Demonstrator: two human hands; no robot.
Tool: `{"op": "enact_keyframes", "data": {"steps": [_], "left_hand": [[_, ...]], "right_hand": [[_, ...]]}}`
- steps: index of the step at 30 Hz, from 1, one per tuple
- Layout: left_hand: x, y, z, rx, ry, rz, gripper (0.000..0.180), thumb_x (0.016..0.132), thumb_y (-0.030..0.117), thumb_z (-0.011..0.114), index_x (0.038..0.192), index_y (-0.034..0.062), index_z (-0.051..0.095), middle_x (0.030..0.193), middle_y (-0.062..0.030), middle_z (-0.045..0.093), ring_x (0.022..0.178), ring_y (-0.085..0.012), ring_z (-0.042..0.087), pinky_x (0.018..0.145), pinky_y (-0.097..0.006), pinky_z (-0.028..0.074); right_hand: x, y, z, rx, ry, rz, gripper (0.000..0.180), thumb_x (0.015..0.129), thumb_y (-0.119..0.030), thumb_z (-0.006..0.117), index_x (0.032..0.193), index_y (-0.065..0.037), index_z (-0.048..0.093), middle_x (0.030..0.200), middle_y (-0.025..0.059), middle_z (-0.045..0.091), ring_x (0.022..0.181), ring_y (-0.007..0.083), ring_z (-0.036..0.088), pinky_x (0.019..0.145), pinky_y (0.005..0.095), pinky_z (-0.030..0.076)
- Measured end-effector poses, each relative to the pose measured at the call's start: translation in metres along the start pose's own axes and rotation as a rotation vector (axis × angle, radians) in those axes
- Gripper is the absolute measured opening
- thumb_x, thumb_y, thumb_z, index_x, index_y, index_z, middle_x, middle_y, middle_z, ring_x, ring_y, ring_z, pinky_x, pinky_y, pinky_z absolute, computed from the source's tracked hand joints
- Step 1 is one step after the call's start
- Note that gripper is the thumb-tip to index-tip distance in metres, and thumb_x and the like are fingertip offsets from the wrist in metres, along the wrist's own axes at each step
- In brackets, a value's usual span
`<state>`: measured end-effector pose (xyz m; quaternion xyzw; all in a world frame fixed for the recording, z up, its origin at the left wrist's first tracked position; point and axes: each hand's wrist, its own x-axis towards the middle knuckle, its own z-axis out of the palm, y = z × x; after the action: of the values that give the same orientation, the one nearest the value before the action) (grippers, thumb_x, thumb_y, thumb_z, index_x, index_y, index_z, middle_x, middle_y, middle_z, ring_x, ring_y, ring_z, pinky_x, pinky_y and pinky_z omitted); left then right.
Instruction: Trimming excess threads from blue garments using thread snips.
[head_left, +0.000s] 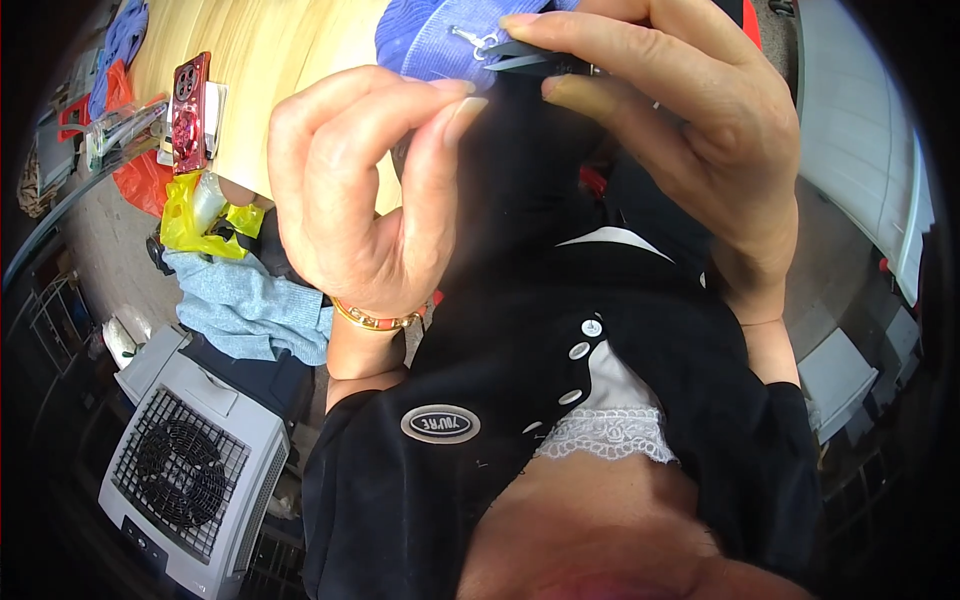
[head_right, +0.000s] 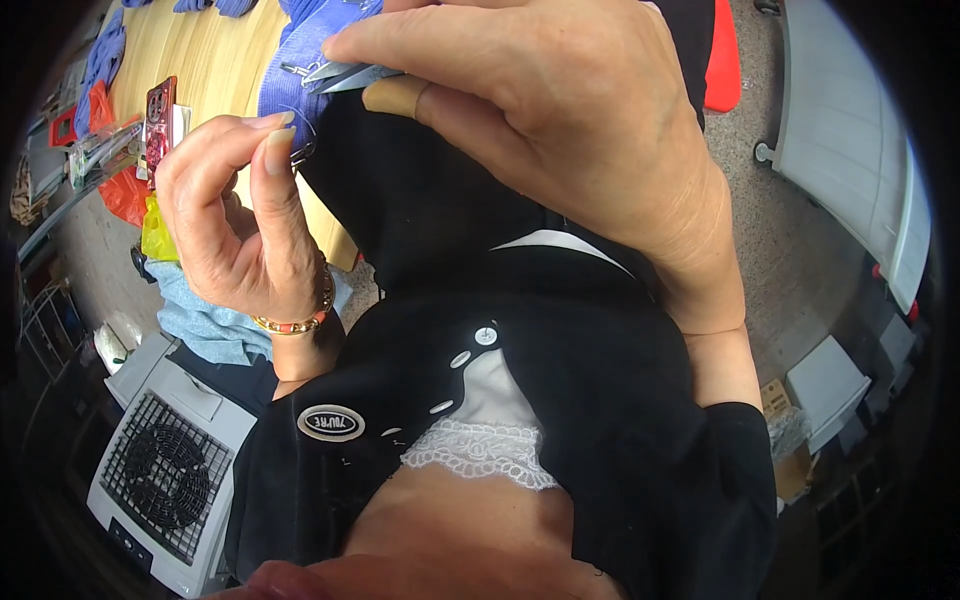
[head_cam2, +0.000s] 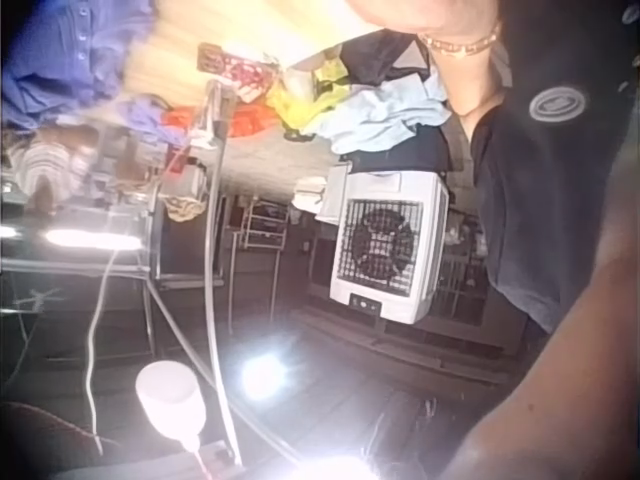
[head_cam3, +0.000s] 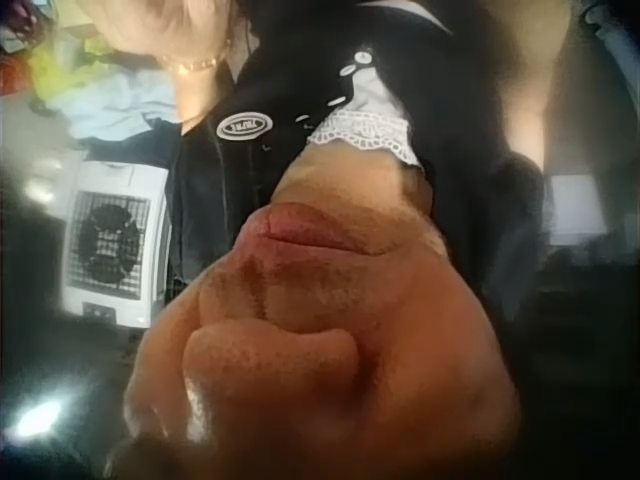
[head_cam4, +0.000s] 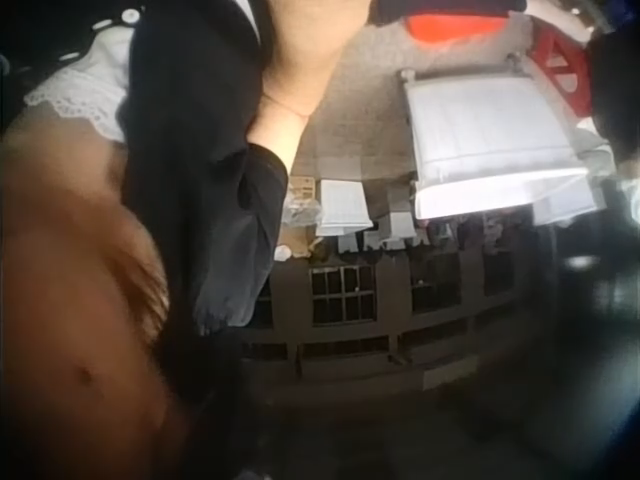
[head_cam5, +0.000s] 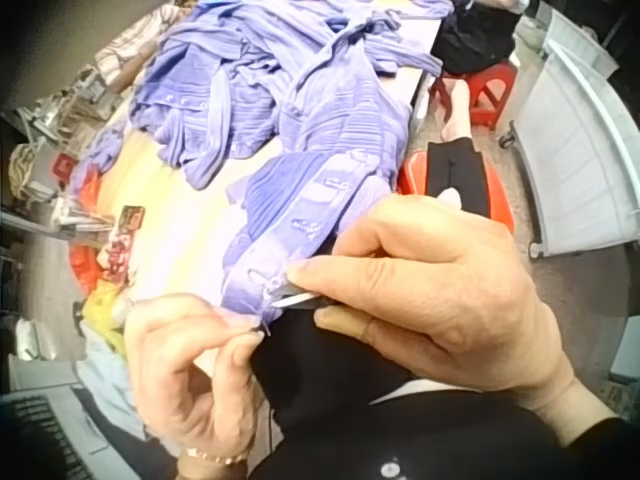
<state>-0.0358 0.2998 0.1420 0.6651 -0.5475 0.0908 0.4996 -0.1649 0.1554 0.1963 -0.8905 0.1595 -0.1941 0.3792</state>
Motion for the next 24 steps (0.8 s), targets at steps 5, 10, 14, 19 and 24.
{"op": "enact_keyframes", "data": {"steps": [5, 10, 14, 19, 24], "left_hand": [[-0.001, 0.004, 0.000, 0.006, -0.062, -0.006, 0.011, 0.083, -0.004, 0.066, 0.093, -0.0023, 0.062, 0.093, -0.0113, 0.059, 0.082, -0.0164, 0.058, 0.071, -0.025, 0.048], [-0.001, 0.004, 0.002, -0.043, 0.014, -0.056, 0.020, 0.073, -0.001, 0.075, 0.091, 0.0055, 0.067, 0.086, -0.0062, 0.061, 0.078, -0.0180, 0.059, 0.065, -0.026, 0.048], [-0.002, 0.003, -0.002, -0.014, -0.017, -0.057, 0.019, 0.074, -0.001, 0.074, 0.090, 0.0047, 0.066, 0.085, -0.0059, 0.062, 0.079, -0.0181, 0.059, 0.066, -0.027, 0.048], [-0.002, -0.001, -0.006, -0.144, -0.016, -0.177, 0.008, 0.090, 0.001, 0.059, 0.095, -0.0043, 0.057, 0.095, -0.0135, 0.060, 0.081, -0.0154, 0.057, 0.074, -0.025, 0.046], [-0.005, -0.009, -0.008, -0.469, 0.150, -0.420, 0.012, 0.093, 0.004, 0.056, 0.099, -0.0060, 0.056, 0.094, -0.0174, 0.063, 0.084, -0.0190, 0.062, 0.075, -0.027, 0.052]], "right_hand": [[0.002, -0.006, -0.001, -0.009, -0.021, 0.084, 0.029, 0.067, -0.003, 0.077, 0.095, -0.002, 0.070, 0.076, 0.0068, 0.058, 0.062, 0.0174, 0.057, 0.051, 0.0272, 0.043], [0.000, 0.005, 0.003, -0.107, 0.051, -0.070, 0.027, 0.066, 0.000, 0.076, 0.092, -0.002, 0.070, 0.072, 0.0061, 0.057, 0.060, 0.0178, 0.057, 0.049, 0.0270, 0.044], [-0.002, 0.012, 0.007, -0.204, 0.132, -0.315, 0.025, 0.066, 0.000, 0.075, 0.091, -0.002, 0.070, 0.071, 0.0056, 0.057, 0.060, 0.0181, 0.057, 0.049, 0.0271, 0.043], [0.000, 0.006, 0.007, -0.052, 0.040, -0.028, 0.026, 0.069, 0.000, 0.074, 0.095, 0.000, 0.069, 0.074, 0.0068, 0.057, 0.063, 0.0179, 0.056, 0.052, 0.0269, 0.043], [-0.005, 0.016, 0.013, -0.023, 0.100, -0.121, 0.032, 0.071, 0.000, 0.074, 0.103, 0.001, 0.067, 0.080, 0.0084, 0.057, 0.068, 0.0178, 0.055, 0.059, 0.0264, 0.043]]}}
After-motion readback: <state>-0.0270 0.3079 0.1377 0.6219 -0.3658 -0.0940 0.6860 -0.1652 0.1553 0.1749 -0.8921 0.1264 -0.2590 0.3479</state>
